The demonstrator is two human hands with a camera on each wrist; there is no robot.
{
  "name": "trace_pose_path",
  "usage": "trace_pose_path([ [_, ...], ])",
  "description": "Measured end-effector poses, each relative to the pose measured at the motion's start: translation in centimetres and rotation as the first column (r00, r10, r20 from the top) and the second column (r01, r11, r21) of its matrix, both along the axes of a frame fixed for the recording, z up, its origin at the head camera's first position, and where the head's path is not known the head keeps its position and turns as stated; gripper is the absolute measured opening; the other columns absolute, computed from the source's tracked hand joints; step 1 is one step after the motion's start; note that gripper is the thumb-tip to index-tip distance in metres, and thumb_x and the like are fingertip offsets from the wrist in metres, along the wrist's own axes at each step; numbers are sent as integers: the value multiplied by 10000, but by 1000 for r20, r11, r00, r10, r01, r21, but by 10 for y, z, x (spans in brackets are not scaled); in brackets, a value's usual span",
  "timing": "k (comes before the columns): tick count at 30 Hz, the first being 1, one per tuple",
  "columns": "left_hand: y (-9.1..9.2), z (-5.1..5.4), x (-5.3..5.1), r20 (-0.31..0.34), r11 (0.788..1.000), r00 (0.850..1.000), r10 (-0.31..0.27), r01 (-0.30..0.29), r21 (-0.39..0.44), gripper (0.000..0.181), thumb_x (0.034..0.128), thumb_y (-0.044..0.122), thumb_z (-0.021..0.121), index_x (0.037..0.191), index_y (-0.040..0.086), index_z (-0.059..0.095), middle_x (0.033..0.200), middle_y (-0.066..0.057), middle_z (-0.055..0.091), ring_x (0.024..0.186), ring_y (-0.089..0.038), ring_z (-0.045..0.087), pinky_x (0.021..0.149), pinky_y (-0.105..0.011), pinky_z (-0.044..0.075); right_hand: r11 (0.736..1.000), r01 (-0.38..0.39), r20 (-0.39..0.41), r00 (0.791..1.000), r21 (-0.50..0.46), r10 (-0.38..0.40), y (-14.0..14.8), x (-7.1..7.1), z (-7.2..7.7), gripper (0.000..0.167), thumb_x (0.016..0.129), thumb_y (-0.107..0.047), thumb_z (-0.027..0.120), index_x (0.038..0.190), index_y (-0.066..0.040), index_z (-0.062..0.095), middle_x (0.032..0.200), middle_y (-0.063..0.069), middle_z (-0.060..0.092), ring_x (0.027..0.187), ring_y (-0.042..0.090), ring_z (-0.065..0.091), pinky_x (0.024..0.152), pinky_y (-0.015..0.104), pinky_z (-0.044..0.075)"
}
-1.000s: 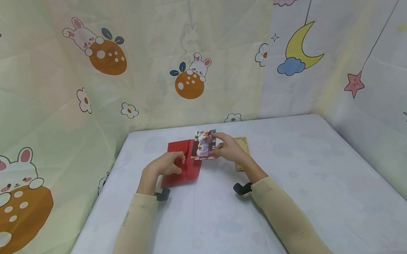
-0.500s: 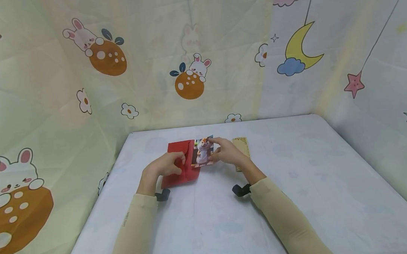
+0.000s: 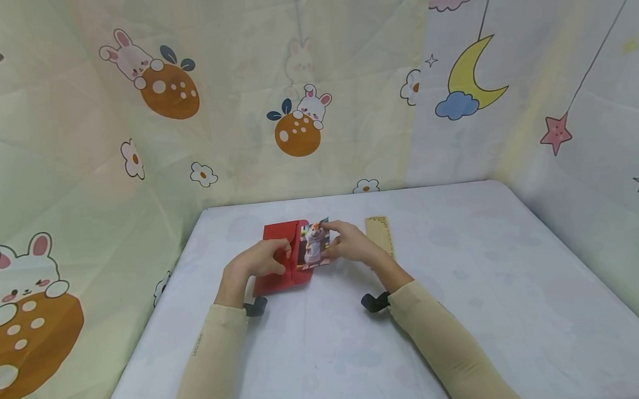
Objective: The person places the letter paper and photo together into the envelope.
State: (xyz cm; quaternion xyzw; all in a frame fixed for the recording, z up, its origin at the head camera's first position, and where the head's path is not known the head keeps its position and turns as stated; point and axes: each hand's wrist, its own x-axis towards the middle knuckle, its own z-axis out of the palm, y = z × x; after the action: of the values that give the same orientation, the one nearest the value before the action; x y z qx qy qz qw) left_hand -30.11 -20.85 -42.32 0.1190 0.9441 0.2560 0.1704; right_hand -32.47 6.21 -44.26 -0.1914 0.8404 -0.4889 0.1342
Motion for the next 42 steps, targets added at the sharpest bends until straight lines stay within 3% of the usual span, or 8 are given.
trace_pose_path([
  [11, 0, 0, 1, -9, 1000, 1000, -8, 8, -8, 346, 839, 155, 850, 1082, 240, 619, 1095, -28, 625, 1094, -244, 559, 786, -350, 584, 1000, -23, -32, 999, 7, 23, -9, 0, -2, 824, 850, -75, 839, 1570, -90, 439, 1523, 140, 521, 791, 149, 713, 688, 282, 551],
  [42, -1, -2, 0, -16, 1000, 1000, -24, 24, -3, 331, 842, 147, 835, 1090, 217, 627, 1070, -33, 615, 1077, -241, 556, 779, -341, 563, 999, -26, -58, 998, 36, 28, -25, 5, -6, 816, 846, -82, 839, 1563, -77, 450, 1571, 132, 484, 784, 173, 635, 681, 293, 547],
])
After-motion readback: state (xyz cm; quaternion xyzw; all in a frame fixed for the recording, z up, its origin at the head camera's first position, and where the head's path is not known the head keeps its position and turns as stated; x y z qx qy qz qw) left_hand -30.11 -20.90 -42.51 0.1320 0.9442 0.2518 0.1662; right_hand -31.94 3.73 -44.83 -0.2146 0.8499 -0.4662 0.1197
